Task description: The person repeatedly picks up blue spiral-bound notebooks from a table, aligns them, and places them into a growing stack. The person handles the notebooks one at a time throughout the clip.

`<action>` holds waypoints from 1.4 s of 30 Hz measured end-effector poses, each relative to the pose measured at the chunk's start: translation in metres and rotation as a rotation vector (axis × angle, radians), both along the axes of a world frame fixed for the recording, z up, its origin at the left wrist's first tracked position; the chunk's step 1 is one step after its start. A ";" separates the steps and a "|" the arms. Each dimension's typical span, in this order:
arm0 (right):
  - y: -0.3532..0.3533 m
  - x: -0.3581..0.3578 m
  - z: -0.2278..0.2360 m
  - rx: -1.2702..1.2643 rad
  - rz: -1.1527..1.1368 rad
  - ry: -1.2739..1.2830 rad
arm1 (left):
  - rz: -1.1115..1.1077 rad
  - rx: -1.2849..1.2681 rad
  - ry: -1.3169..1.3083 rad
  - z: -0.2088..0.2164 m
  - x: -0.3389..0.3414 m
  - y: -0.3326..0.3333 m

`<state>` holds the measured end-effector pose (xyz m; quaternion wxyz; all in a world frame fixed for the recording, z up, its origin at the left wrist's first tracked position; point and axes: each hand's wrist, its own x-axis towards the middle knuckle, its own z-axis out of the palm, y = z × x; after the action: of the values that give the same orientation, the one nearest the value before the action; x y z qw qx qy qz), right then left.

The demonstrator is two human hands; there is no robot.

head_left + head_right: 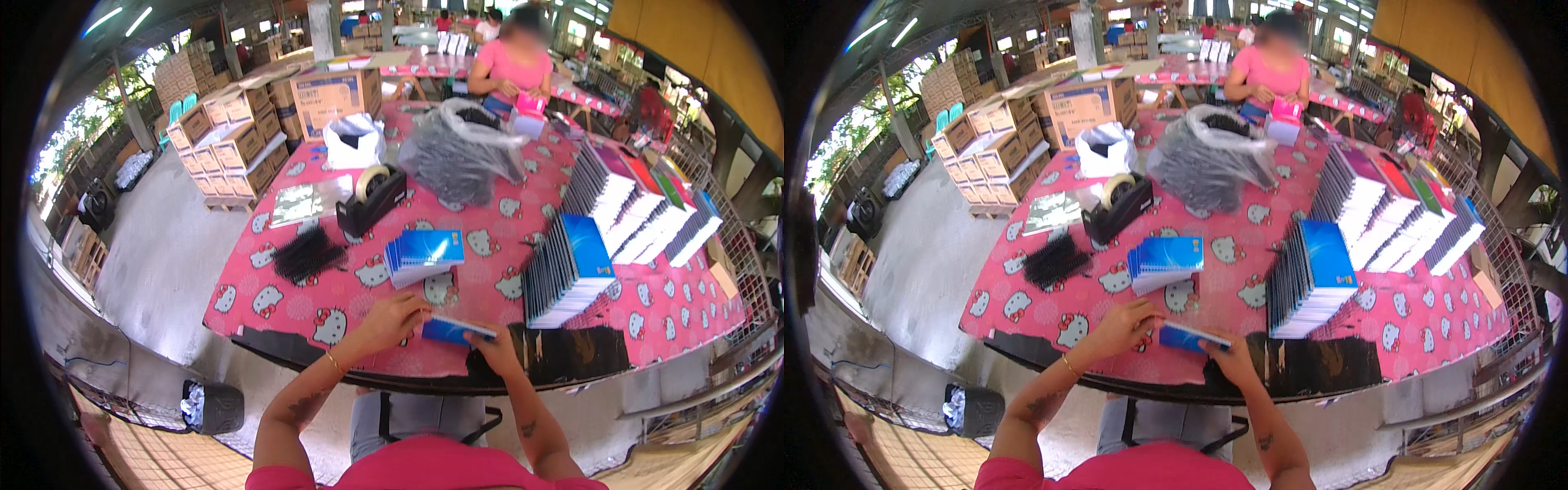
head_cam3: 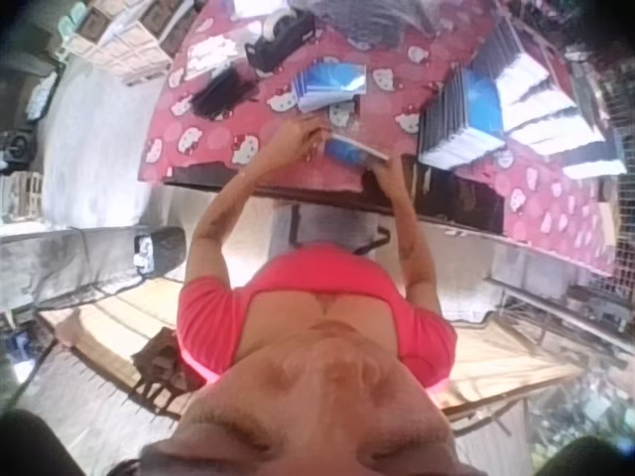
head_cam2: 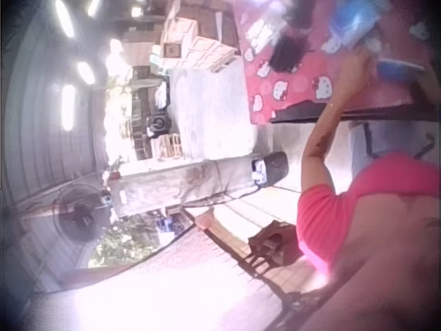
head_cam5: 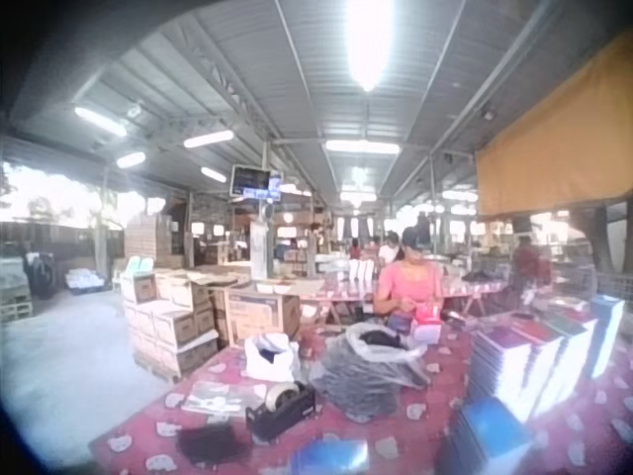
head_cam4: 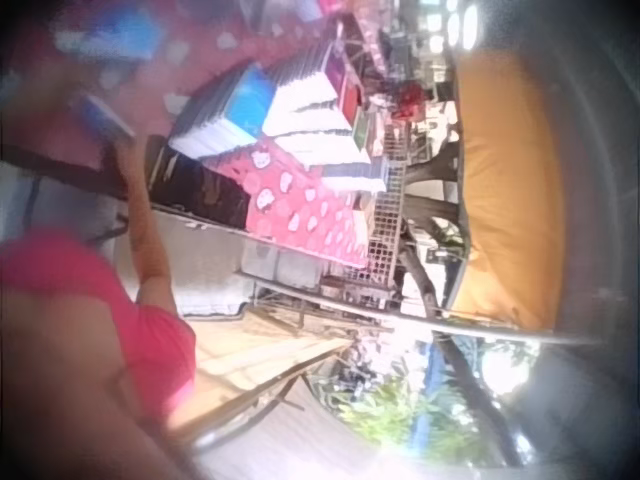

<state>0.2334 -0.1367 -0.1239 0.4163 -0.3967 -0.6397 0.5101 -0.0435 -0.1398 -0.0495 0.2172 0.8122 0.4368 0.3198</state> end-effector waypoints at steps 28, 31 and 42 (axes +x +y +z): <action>-0.030 -0.015 0.049 -0.122 -0.081 0.172 | 0.282 0.492 0.726 0.015 0.064 -0.037; -0.032 -0.011 0.040 -0.166 -0.090 0.147 | 0.234 0.484 0.763 0.013 0.064 -0.035; -0.024 -0.013 0.047 -0.079 -0.055 0.209 | 0.092 0.436 0.540 -0.023 0.075 -0.055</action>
<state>0.2204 -0.1608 -0.0771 0.4784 -0.3748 -0.5611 0.5620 0.0318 -0.1946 -0.0723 -0.0995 0.8742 0.4362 0.1889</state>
